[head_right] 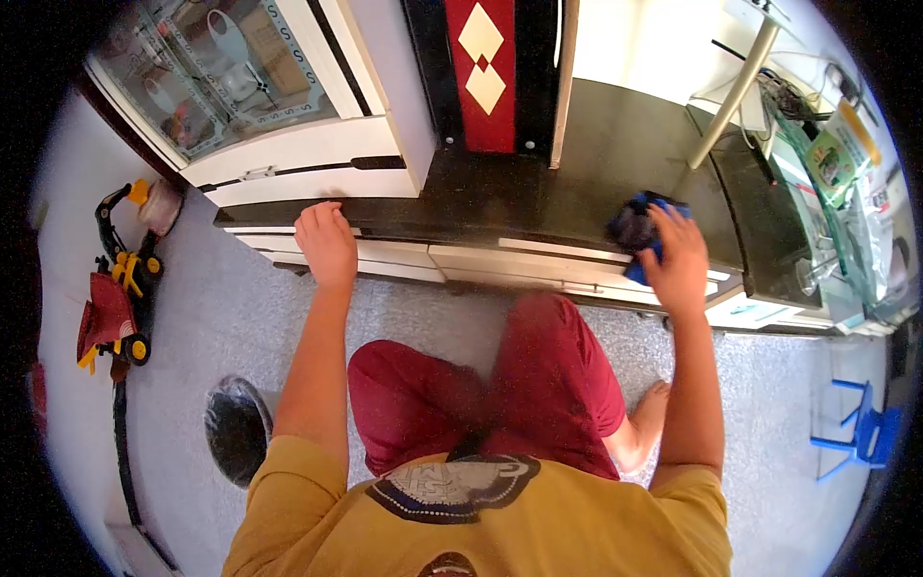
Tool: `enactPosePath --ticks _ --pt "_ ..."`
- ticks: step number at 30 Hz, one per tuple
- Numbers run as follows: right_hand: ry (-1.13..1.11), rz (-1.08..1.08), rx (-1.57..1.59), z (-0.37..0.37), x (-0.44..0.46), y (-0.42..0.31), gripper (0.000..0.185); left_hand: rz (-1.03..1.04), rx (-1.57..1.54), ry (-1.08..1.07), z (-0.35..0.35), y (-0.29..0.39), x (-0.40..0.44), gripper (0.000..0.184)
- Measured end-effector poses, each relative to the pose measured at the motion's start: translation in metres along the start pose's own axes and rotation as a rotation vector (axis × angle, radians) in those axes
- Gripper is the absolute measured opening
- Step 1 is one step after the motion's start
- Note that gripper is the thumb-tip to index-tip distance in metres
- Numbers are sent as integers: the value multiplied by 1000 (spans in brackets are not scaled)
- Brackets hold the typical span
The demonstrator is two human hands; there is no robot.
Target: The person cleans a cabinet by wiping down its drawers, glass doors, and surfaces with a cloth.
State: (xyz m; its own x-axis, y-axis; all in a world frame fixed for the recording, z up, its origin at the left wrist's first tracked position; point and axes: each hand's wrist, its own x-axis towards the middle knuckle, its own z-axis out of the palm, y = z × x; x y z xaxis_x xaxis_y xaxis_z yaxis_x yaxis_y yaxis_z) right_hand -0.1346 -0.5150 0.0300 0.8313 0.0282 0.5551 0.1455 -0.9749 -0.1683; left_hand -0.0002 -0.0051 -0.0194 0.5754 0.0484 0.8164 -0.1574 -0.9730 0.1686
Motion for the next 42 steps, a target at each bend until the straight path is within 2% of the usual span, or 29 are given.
enactPosePath --ticks 4,9,15,20,24,27,30,32,34,35,36,38,39,41,42 --pt "69 176 -157 -11 -26 68 58 -16 -29 -6 -1 2 -1 14" --pt "52 134 -258 -2 -25 56 51 -45 -35 -9 5 2 -1 13" --pt "-45 -71 -55 9 -1 -38 67 -67 -31 3 6 7 0 12" --pt "-50 -249 6 47 27 -123 72 -12 -68 3 2 -1 2 11" --pt "-9 -387 108 75 41 -192 76 40 -250 -10 -9 -8 1 14" --pt "2 -447 181 92 45 -234 70 -52 -512 -43 -26 -9 -7 20" --pt "63 -469 179 116 48 -263 59 -288 -475 -175 -75 35 -28 31" --pt "113 -457 203 127 52 -280 53 -538 -710 -258 -73 63 -61 46" --pt "149 -422 261 132 57 -298 50 -497 -786 -257 -59 74 -75 64" --pt "129 -420 294 131 61 -306 52 -468 -761 -325 -56 74 -74 73" --pt "88 -452 286 132 64 -310 53 -578 -840 -406 -57 77 -63 81" --pt "12 -514 266 134 72 -314 54 -719 -947 -350 -49 79 -46 80" --pt "-56 -517 382 122 78 -311 55 -749 -982 -293 -34 77 -45 79" --pt "-250 -360 676 105 87 -292 57 -805 -1057 -175 3 73 -47 78" --pt "-350 -276 819 100 90 -282 58 -692 -778 -198 4 78 -45 78"
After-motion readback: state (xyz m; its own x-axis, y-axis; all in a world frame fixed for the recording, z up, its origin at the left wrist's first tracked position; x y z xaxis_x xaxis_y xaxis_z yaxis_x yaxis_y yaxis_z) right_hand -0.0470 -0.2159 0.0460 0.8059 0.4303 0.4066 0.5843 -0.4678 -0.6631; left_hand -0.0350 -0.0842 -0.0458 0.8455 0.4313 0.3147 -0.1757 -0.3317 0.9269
